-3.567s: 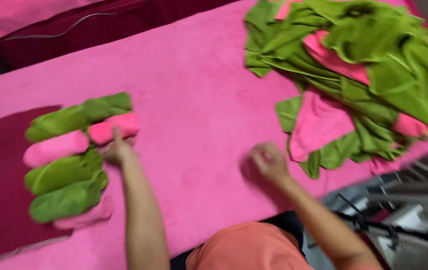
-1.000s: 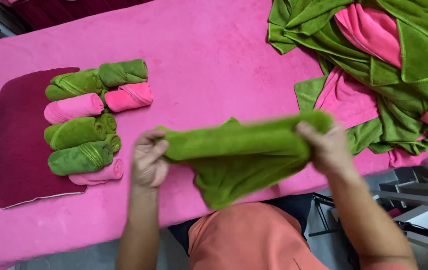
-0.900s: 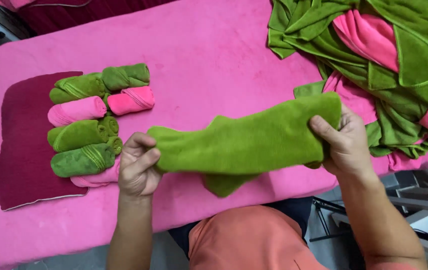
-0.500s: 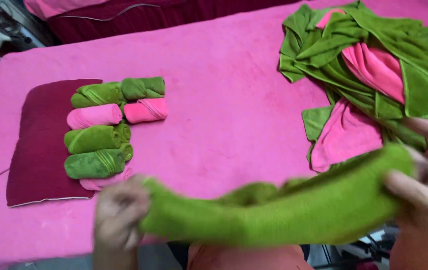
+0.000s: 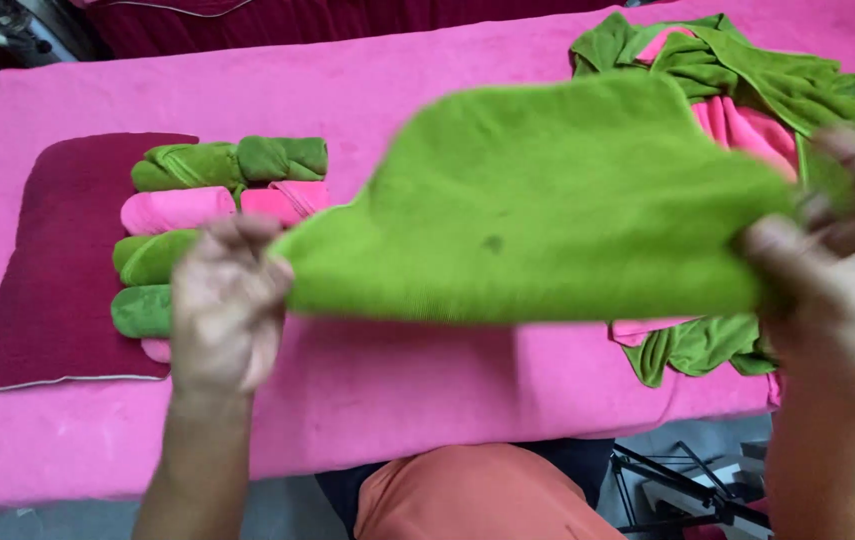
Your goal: Folding and rolling small towels into decorative shapes on a massage table.
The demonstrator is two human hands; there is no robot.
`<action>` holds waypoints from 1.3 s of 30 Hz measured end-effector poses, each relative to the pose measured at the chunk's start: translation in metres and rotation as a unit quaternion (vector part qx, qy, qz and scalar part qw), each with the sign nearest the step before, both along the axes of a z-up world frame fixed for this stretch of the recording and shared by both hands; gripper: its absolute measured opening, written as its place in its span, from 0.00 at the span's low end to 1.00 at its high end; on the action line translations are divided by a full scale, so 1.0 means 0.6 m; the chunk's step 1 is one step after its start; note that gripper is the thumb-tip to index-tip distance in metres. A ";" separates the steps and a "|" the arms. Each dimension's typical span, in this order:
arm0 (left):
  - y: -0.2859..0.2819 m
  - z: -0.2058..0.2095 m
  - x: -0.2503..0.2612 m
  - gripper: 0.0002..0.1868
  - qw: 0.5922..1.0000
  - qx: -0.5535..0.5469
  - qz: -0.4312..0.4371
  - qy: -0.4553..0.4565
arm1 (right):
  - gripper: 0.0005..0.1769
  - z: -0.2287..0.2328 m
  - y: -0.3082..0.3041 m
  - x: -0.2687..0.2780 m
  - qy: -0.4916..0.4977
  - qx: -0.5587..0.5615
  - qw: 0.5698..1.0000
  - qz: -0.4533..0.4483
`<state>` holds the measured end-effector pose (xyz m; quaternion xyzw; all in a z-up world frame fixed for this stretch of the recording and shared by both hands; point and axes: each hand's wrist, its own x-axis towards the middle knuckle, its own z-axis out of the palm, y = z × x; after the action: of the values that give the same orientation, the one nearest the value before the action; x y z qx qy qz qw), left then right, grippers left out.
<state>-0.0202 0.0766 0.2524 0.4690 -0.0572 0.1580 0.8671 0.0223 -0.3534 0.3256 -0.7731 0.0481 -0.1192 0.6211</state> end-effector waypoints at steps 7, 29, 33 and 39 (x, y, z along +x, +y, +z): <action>-0.006 -0.324 -0.144 0.20 0.944 0.231 0.007 0.233 | 0.34 -0.348 -0.018 -0.069 0.148 0.067 0.986 0.036; -0.048 -0.478 0.200 0.18 0.610 0.771 0.014 0.181 | 0.15 -0.658 -0.001 0.244 0.056 -0.380 0.919 0.090; -0.019 -0.408 0.134 0.15 0.632 0.755 -0.009 0.175 | 0.10 -0.586 -0.009 0.188 0.077 -0.340 0.935 0.070; 0.020 -0.359 0.142 0.05 0.785 0.557 -0.053 0.267 | 0.10 -0.474 0.012 0.193 0.088 -0.170 0.972 0.137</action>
<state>0.0650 0.0885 0.0368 0.8900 0.0739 -0.0795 0.4428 0.1383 -0.3464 0.0414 -0.8739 -0.0248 0.0291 0.4846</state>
